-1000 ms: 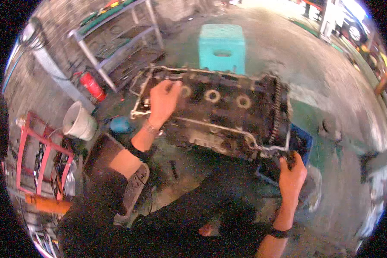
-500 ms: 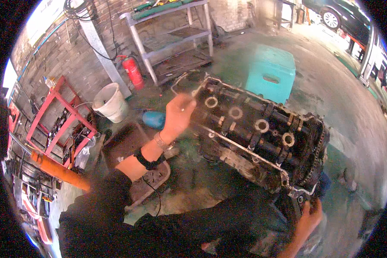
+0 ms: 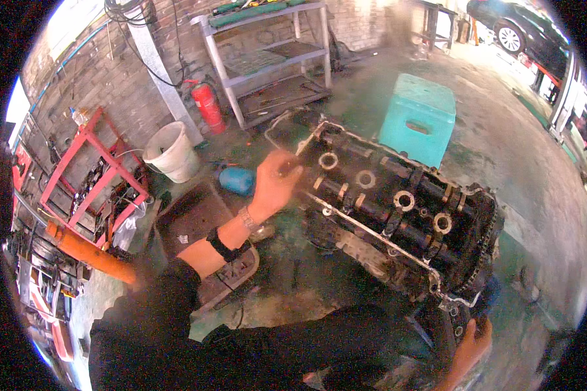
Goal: The person works on a disassembled engine cylinder head, manipulating the camshaft and timing chain by hand. They rotate the camshaft, adjust the chain, and reposition the head on a stand while handling related parts in a blue bin.
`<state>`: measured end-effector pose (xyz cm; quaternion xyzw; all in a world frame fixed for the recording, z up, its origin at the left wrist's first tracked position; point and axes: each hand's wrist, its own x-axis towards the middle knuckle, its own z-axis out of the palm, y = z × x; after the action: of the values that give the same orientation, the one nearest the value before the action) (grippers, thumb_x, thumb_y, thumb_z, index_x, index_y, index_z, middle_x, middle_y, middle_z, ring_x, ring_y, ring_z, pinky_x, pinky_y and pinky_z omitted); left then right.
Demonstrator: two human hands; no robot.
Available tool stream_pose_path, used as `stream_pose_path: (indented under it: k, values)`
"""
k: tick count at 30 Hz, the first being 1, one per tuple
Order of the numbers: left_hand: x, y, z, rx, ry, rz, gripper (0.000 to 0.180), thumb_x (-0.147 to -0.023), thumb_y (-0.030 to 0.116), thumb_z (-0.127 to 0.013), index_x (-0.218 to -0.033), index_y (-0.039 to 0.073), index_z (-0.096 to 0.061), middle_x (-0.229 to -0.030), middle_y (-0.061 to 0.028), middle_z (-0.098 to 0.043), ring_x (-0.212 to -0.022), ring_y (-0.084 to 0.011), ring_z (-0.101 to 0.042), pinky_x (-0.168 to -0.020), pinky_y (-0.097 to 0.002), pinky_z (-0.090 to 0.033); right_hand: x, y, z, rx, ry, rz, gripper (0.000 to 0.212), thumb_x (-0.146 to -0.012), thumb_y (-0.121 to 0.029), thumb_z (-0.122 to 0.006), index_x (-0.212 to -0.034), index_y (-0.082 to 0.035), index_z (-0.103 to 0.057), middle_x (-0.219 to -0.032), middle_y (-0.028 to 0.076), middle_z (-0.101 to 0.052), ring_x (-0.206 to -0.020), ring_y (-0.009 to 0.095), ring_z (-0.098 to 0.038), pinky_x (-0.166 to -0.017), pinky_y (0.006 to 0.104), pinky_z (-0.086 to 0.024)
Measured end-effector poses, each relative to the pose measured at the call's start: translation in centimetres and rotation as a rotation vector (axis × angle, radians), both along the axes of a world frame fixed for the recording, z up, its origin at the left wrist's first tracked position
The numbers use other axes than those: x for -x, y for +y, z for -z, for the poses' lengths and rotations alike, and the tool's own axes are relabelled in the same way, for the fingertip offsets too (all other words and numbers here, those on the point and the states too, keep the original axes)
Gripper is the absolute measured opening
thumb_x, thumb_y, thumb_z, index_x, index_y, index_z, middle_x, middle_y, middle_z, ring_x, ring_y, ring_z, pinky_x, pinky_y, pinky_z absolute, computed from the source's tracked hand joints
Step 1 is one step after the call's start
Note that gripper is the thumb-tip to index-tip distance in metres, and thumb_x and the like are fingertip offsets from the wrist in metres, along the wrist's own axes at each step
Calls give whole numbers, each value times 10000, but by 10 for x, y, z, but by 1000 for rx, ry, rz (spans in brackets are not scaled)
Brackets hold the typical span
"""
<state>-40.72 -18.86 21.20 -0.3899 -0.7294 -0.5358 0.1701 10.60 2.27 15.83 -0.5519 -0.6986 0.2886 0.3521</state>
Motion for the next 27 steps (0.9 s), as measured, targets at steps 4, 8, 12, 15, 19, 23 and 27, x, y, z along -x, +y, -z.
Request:
stream_pose_path:
  k: [4, 8, 12, 15, 19, 23, 27]
  values:
    - [-3, 2, -3, 39, 136, -27, 233, -769, 73, -774, -969, 10, -674, -1069, -126, -619, -977, -320, -585, -834, -409, -490, -3, 3, 5, -37, 104, 8, 389, -931, -112, -658, -1251, 95, -583, -1185, 206, -663, -1058, 287, -630, -942, 385, -492]
    - [-11, 10, -3, 32, 171, 1, 255, -755, 84, -784, -979, 22, -678, -1105, -117, -616, -1077, -332, -546, -901, -428, -474, -8, 6, 10, -28, 87, 19, 379, -928, -106, -655, -1242, 97, -592, -1173, 215, -670, -1046, 293, -636, -937, 389, -495]
    - [-13, 17, 1, 35, 225, -37, 252, -736, 112, -780, -944, 23, -669, -1087, -157, -634, -1069, -355, -579, -936, -433, -477, -14, 5, 7, -30, 70, 2, 393, -931, -123, -652, -1250, 98, -592, -1181, 217, -671, -1055, 300, -638, -940, 386, -494]
    - [-12, 16, 7, 15, 209, -10, 244, -757, 83, -784, -969, 19, -684, -1096, -117, -625, -1078, -328, -546, -936, -424, -462, -16, 4, 4, -30, 69, 0, 402, -936, -135, -648, -1258, 97, -589, -1193, 214, -668, -1066, 298, -637, -942, 380, -493]
    - [-9, 13, 11, -22, 235, 31, 210, -766, 66, -772, -947, 14, -680, -1091, -118, -632, -1064, -324, -555, -929, -421, -464, -14, 2, 1, 13, 147, 3, 396, -940, -127, -640, -1265, 93, -588, -1211, 207, -663, -1077, 291, -635, -952, 375, -488]
    - [-8, 12, 12, -63, 208, 54, 168, -783, 28, -739, -937, 11, -674, -1091, -121, -640, -1055, -325, -566, -923, -416, -466, -14, -1, 2, 31, 163, 41, 383, -947, -130, -634, -1257, 90, -586, -1198, 185, -656, -1062, 269, -627, -942, 358, -483]
    - [-8, 10, 12, -99, 199, 55, 140, -803, -8, -693, -941, 10, -671, -1093, -125, -650, -1038, -322, -588, -916, -407, -472, -21, 5, 8, -28, 88, 9, 377, -950, -158, -635, -1236, 82, -588, -1128, 135, -656, -986, 203, -613, -852, 312, -493]
